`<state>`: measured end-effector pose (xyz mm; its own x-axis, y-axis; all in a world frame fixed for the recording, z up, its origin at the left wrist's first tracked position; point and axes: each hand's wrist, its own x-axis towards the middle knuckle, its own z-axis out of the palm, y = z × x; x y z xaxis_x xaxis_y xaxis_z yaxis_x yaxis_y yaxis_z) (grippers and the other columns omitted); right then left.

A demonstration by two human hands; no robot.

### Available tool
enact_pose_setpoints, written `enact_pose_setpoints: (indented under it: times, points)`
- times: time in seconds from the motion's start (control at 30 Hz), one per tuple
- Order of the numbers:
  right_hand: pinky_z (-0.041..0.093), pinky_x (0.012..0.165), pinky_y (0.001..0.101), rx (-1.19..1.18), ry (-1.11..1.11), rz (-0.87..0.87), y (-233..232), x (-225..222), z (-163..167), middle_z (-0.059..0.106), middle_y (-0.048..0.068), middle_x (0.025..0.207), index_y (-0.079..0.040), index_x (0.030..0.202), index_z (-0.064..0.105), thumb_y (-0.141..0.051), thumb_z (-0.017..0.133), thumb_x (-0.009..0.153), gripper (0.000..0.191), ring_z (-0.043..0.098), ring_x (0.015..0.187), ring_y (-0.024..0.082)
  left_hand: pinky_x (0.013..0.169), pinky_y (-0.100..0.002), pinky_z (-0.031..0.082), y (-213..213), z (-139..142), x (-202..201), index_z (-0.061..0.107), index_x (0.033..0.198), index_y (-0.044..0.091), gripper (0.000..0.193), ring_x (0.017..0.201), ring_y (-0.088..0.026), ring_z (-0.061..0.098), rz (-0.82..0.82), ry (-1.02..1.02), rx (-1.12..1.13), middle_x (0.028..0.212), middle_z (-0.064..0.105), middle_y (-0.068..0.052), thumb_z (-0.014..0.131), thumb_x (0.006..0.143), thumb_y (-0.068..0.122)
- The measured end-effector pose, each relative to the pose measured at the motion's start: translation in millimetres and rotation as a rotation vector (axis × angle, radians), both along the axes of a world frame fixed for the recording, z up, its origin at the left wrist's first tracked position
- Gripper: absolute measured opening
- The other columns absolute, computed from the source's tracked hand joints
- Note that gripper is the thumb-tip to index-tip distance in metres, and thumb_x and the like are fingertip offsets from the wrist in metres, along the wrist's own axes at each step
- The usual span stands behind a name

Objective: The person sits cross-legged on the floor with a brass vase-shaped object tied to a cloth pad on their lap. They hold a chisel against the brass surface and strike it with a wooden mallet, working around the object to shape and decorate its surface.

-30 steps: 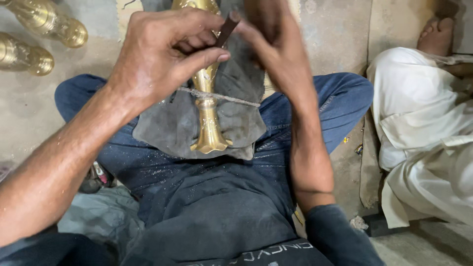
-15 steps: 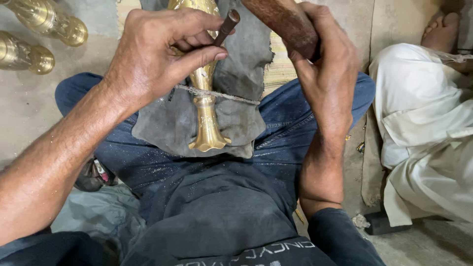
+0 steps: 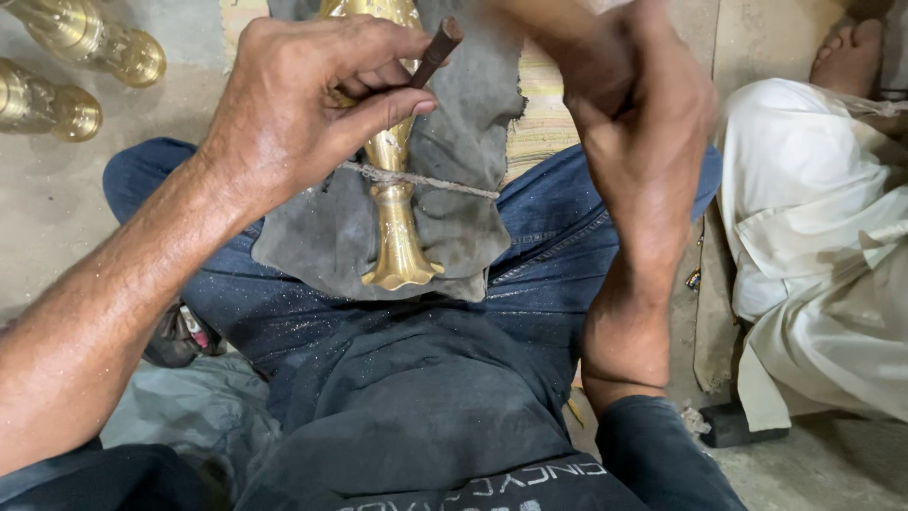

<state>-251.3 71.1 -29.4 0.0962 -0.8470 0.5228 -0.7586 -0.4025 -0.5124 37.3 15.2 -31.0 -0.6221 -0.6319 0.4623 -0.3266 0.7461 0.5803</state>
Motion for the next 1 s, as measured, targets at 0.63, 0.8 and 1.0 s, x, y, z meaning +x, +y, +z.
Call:
enact_pose_setpoints:
  times: [0.63,0.8,1.0]
  points:
    - [0.053,0.078,0.0298,0.245,-0.284,0.055,-13.3,-3.2,-16.9,0.066,0.013,0.089,0.001,0.119,0.057,-0.003,0.079,0.101,0.028,0.064,0.081,0.017,0.085,-0.03,0.066,-4.1,-5.0,3.9,0.068,0.128,-0.001,0.028,0.099,-0.019,0.078,-0.013,0.015,-0.017,0.103,0.075,-0.011,0.08,0.105,0.008]
    - [0.049,0.08,0.0303,0.121,-0.305,0.008,-10.2,4.0,-18.2,0.06,0.016,0.088,0.006,0.122,0.057,-0.007,0.082,0.108,0.032,0.051,0.084,0.016,0.083,-0.031,0.065,-1.7,-3.4,4.0,0.067,0.126,-0.003,0.027,0.098,-0.02,0.077,-0.025,0.044,-0.028,0.11,0.074,-0.014,0.079,0.104,0.006]
    - [0.047,0.078,0.0325,0.013,0.081,0.012,-10.0,4.8,-5.0,0.064,0.015,0.089,0.003,0.113,0.058,-0.009,0.085,0.102,0.031,0.058,0.079,0.018,0.083,-0.029,0.066,-2.8,-3.5,2.1,0.069,0.125,0.0,0.025,0.098,-0.018,0.079,0.021,-0.004,0.0,0.102,0.076,-0.009,0.081,0.106,0.01]
